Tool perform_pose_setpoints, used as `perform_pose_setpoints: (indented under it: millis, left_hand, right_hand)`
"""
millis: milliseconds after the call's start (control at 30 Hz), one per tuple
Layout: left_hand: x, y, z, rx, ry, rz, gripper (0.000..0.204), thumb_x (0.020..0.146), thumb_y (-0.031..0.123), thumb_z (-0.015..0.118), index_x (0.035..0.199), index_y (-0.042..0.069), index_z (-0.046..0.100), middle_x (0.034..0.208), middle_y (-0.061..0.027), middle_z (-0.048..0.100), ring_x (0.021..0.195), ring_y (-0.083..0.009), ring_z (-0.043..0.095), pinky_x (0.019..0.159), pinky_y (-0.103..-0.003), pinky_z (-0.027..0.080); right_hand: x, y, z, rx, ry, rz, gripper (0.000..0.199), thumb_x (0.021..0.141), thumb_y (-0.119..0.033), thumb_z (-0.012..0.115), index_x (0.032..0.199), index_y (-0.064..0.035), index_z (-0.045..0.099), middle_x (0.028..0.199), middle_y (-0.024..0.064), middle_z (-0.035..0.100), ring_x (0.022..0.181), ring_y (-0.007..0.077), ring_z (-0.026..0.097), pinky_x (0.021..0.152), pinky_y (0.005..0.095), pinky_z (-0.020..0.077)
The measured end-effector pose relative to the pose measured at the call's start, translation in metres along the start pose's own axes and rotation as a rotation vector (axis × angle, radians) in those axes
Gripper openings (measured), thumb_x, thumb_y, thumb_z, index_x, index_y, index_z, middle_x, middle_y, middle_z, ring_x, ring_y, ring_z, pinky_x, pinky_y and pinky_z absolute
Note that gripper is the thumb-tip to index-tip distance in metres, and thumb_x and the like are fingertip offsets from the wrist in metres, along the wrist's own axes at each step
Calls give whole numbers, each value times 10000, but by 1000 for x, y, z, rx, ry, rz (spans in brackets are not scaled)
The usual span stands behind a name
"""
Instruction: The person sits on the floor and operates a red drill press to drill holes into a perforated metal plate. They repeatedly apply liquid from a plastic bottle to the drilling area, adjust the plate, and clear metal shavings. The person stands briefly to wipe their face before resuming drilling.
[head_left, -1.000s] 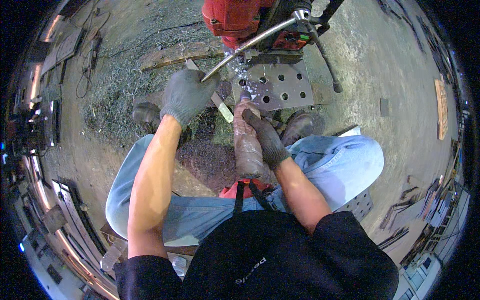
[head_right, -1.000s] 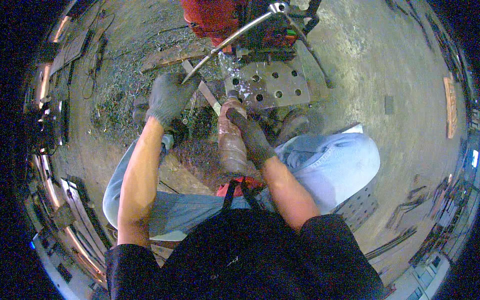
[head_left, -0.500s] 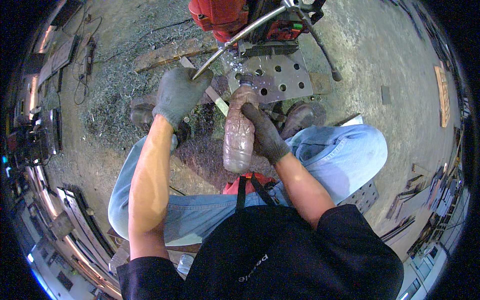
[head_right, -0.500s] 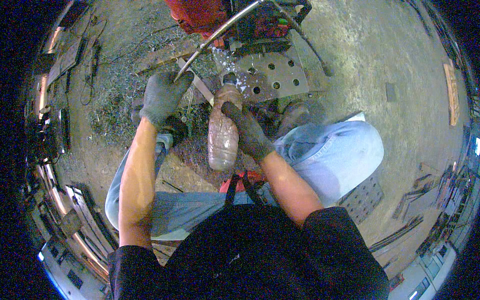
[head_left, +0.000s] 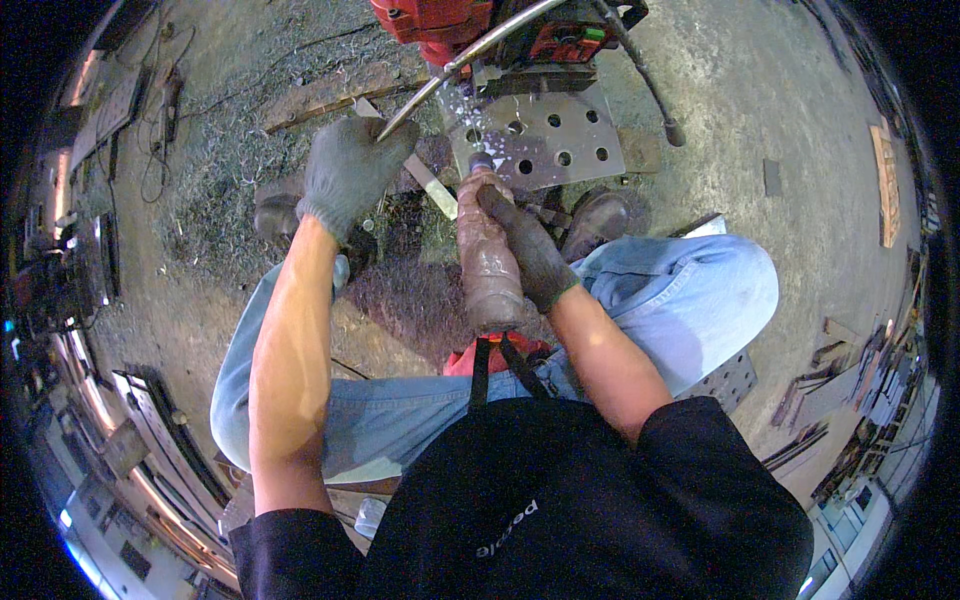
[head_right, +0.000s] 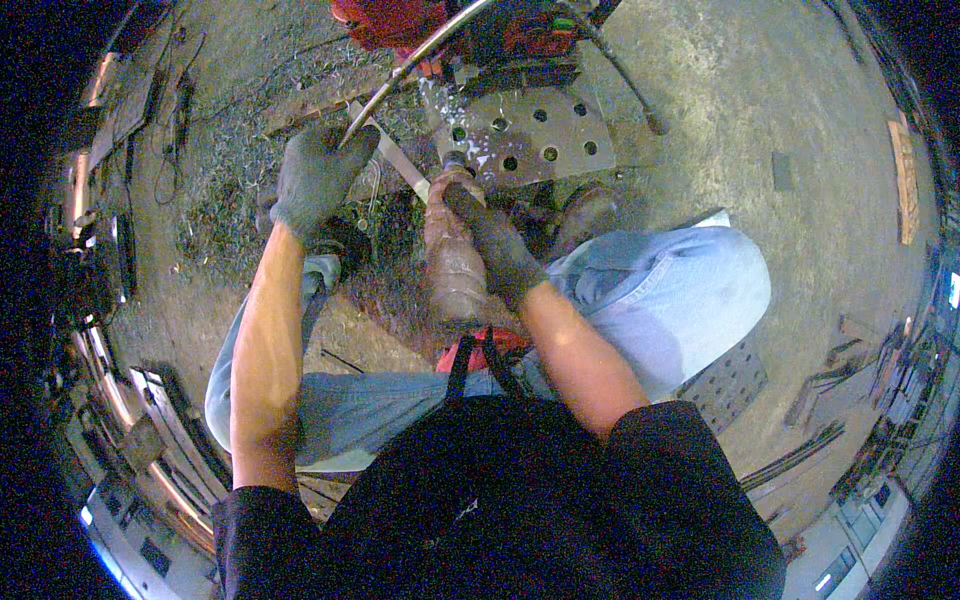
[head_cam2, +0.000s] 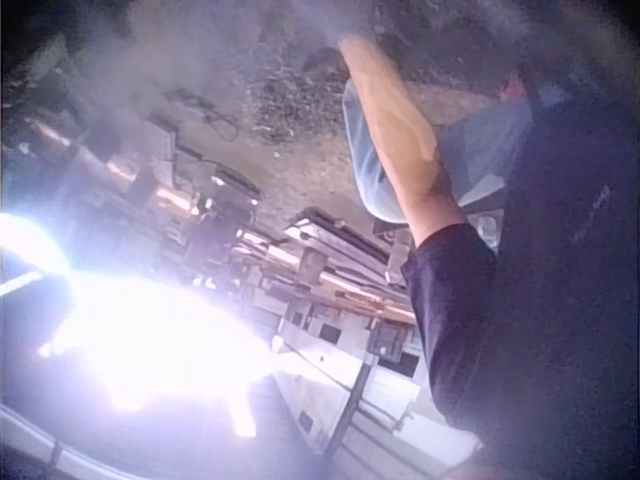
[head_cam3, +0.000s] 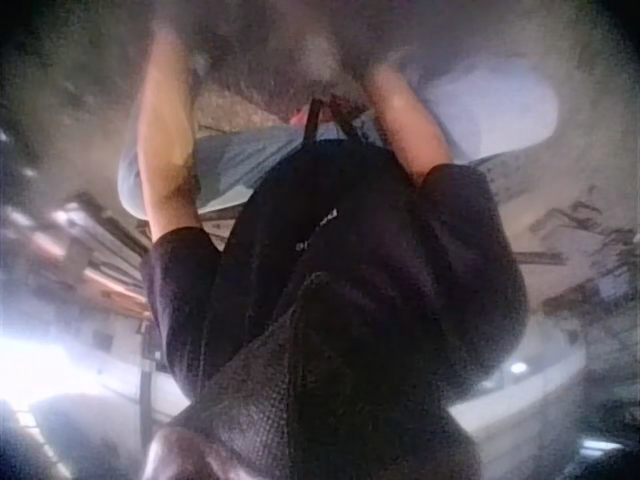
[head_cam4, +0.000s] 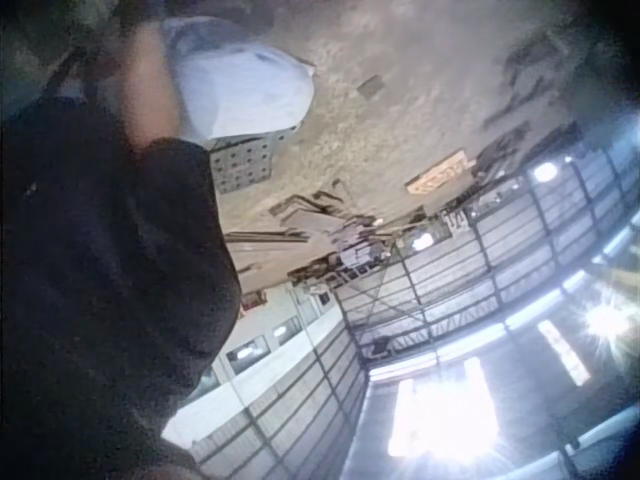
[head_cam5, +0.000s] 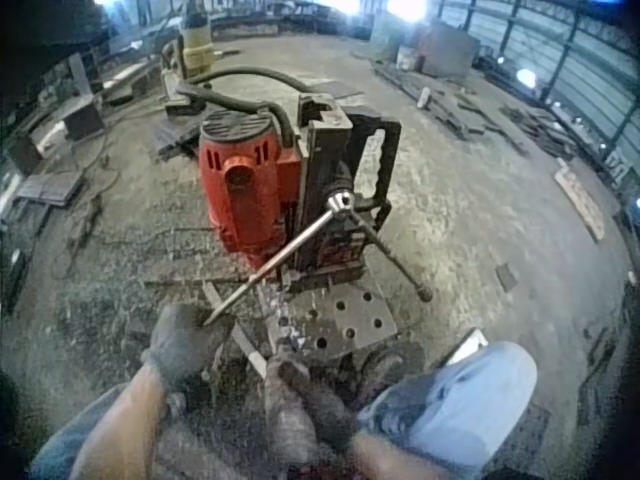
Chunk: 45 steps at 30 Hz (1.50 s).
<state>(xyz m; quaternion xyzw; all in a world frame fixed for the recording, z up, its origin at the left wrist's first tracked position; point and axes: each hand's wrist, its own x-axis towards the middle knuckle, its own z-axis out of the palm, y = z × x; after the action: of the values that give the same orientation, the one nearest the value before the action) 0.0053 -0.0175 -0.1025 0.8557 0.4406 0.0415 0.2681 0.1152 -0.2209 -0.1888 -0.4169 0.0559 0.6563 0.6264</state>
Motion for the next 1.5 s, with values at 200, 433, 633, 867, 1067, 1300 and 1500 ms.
perform_pose_setpoints:
  millis: [200,433,633,867,1067,1300,1500]
  left_hand:
    - [0,4,-2,20,-47,-36,586,835,587,597,834,18,737,752,-271,650,754,-429,668,697,-483,511]
    - [0,0,1,-32,-26,-46,570,829,580,605,828,25,737,743,-266,649,743,-426,665,688,-476,505]
    - [1,-1,3,8,-5,-2,592,842,594,580,819,22,730,749,-269,649,744,-431,660,692,-487,504]
    - [2,2,1,45,-26,9,605,853,601,566,823,21,733,746,-265,654,755,-433,663,706,-499,509]
    - [2,4,0,60,-28,0,615,848,607,573,828,13,731,748,-267,654,759,-432,664,705,-492,512]
    - [-1,7,-2,12,-47,-21,568,845,592,581,850,47,743,771,-258,663,780,-424,670,722,-492,522]
    - [-1,4,0,35,-12,21,564,853,593,571,856,57,747,773,-238,675,787,-413,676,721,-492,527]
  right_hand:
    - [2,2,-7,-109,74,51,423,992,-400,583,1302,-112,580,1146,11,628,1008,105,591,888,262,476]
    - [-2,-3,1,-133,122,109,402,982,-404,596,1271,-125,602,1104,23,648,927,122,617,809,291,509]
    - [2,0,-5,-180,91,43,415,975,-410,604,1283,-132,598,1122,18,647,956,120,613,849,281,498]
    - [-3,-4,0,-177,95,36,436,970,-435,599,1281,-129,604,1127,21,651,965,122,624,850,282,502]
    - [1,-3,-4,-148,96,85,408,971,-431,601,1237,-122,618,1065,18,650,909,116,618,803,285,512]
    - [-4,-2,6,-46,66,-10,385,970,-424,609,1184,-105,630,1028,21,648,871,114,611,767,277,513]
    - [-4,-3,5,-103,67,-17,417,971,-422,607,1225,-91,621,1053,33,655,904,113,615,800,279,511]
